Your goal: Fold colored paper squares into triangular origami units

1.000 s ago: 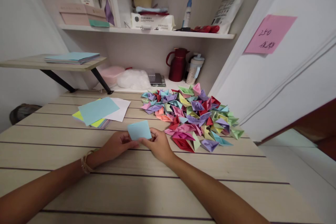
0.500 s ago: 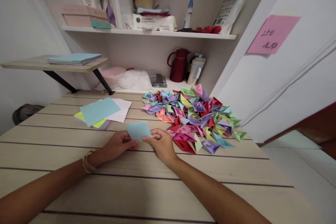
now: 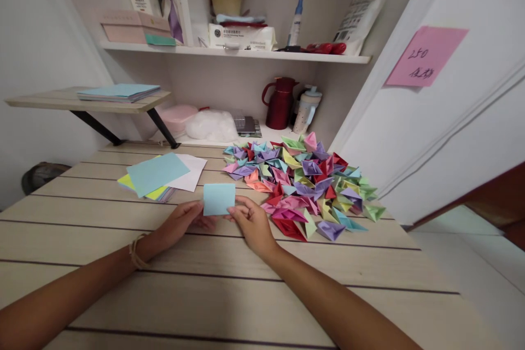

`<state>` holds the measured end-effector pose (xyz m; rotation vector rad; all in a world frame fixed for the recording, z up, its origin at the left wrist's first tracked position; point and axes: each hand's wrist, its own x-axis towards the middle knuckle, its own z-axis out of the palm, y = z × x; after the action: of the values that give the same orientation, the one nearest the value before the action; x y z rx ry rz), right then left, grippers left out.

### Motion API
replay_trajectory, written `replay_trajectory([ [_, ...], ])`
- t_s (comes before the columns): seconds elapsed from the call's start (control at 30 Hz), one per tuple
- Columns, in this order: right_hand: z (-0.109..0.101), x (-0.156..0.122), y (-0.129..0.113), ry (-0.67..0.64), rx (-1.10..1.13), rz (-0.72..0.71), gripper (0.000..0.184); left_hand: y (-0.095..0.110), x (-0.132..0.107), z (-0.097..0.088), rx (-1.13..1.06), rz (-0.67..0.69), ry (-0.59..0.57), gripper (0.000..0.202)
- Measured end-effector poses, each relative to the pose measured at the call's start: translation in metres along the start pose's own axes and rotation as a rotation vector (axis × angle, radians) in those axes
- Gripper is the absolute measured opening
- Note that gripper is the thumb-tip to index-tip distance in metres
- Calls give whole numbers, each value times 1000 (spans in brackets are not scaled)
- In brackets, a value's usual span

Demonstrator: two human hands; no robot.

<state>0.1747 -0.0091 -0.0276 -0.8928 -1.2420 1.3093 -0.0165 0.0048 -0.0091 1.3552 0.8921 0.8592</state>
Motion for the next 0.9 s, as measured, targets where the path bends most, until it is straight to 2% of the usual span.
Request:
replay_trajectory([
  [0.17,-1,1,2,-15,24,-6,35,1,1,-1,-58,2,10,43],
  [0.3,-1,1,5,-31,25,-30,30,1,2,-1,18,-11,-35,36],
  [0.4,0,-1,5,-27,-23,-60,51,-2,2,-1,71,-13,-17,31],
  [0.47,1,-3,3,-32,-84,-96,75,-4,3,-1,72,-17,46,32],
  [0.53,1,-6,0,-80,-215,-167,86,-4,3,0,62,-13,102,31],
  [0.57,1,-6,-2,-119,-297,-210,83,-3,2,0,56,-10,117,30],
  [0.63,0,-7,-5,-174,-440,-268,60,-1,2,0,38,2,133,29],
  [0.7,0,-6,-6,-164,-495,-262,41,1,2,0,23,7,132,29],
  [0.9,2,-3,-7,-116,-370,-104,36,-1,4,-3,-47,9,162,27],
])
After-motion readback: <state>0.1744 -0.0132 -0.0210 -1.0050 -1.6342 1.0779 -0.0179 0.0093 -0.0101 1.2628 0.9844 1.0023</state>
